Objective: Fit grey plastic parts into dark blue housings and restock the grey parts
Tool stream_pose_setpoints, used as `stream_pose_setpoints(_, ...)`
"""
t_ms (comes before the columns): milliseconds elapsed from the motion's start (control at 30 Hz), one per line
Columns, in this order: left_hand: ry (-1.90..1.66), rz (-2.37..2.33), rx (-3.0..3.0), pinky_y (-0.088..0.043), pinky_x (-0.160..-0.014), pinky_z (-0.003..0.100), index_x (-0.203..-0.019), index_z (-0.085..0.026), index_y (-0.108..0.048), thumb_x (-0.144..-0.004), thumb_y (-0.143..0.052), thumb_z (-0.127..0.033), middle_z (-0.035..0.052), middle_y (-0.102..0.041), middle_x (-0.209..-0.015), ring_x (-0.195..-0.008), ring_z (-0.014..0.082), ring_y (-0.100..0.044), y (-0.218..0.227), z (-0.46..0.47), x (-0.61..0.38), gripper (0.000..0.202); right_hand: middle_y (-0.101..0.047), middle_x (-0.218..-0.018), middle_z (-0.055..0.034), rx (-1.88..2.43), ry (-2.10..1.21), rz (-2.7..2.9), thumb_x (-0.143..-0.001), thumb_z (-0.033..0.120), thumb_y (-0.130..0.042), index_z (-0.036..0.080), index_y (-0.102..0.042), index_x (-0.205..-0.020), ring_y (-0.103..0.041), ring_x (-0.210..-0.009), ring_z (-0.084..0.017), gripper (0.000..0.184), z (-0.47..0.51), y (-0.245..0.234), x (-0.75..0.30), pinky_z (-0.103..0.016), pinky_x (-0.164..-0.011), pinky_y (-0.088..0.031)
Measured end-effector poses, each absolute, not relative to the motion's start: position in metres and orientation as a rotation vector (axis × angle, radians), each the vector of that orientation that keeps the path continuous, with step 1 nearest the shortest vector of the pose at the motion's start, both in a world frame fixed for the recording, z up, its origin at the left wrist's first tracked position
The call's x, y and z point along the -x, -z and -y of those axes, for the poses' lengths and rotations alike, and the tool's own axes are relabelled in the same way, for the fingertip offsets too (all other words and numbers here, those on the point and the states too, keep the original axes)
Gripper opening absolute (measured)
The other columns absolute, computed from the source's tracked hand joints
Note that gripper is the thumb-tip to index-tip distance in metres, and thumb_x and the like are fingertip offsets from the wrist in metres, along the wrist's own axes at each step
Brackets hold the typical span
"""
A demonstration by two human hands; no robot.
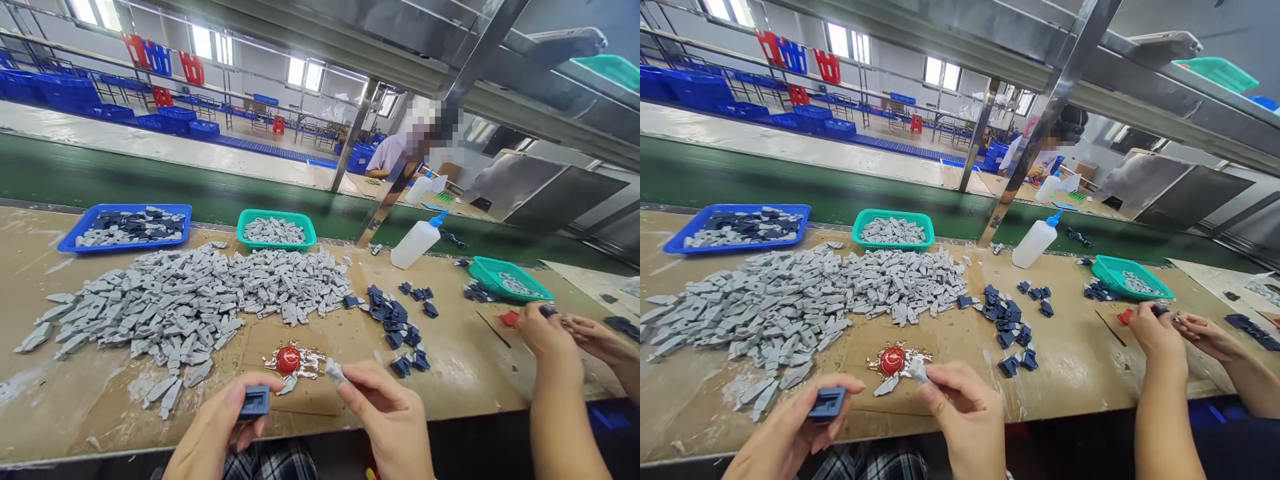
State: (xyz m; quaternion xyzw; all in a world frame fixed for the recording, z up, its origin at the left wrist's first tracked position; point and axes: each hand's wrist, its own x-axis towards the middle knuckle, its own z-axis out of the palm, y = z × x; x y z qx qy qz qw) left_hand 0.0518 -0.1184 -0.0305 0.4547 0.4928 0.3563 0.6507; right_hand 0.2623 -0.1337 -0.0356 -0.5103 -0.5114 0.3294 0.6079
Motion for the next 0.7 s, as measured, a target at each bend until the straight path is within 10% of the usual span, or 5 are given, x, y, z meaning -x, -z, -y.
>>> stream_pose_setpoints(267,-0.752,-0.787,-0.927,-0.037,-0.071,0.027,-0.112,-0.029,-0.060,-0.082,-0.055,-0.068,0.0008,-0.061,-0.095,-0.071,0.0130,-0.048,0.033,0.121,-0.053,0.050,-0.073,-0.083,-0.0034,1.001,-0.788,1.178,-0.078,0.019,-0.076,0.032,-0.077,-0.093,-0.070,-0.074,-0.016,0.020,0.141,0.028,-0.252,-0.023,-0.065,-0.060)
stream_pose_setpoints(700,-0.704,-0.845,-1.039,-0.036,-0.079,0.026,-0.109,-0.030,-0.053,-0.080,-0.063,-0.061,-0.0015,-0.053,-0.089,-0.085,0.0155,-0.049,0.033,0.129,-0.054,0.044,-0.072,-0.086,-0.0028,0.964,-0.676,1.234,-0.081,0.014,-0.071,0.029,-0.074,-0.101,-0.068,-0.074,-0.014,0.025,0.154,0.040,-0.217,-0.021,-0.065,-0.057)
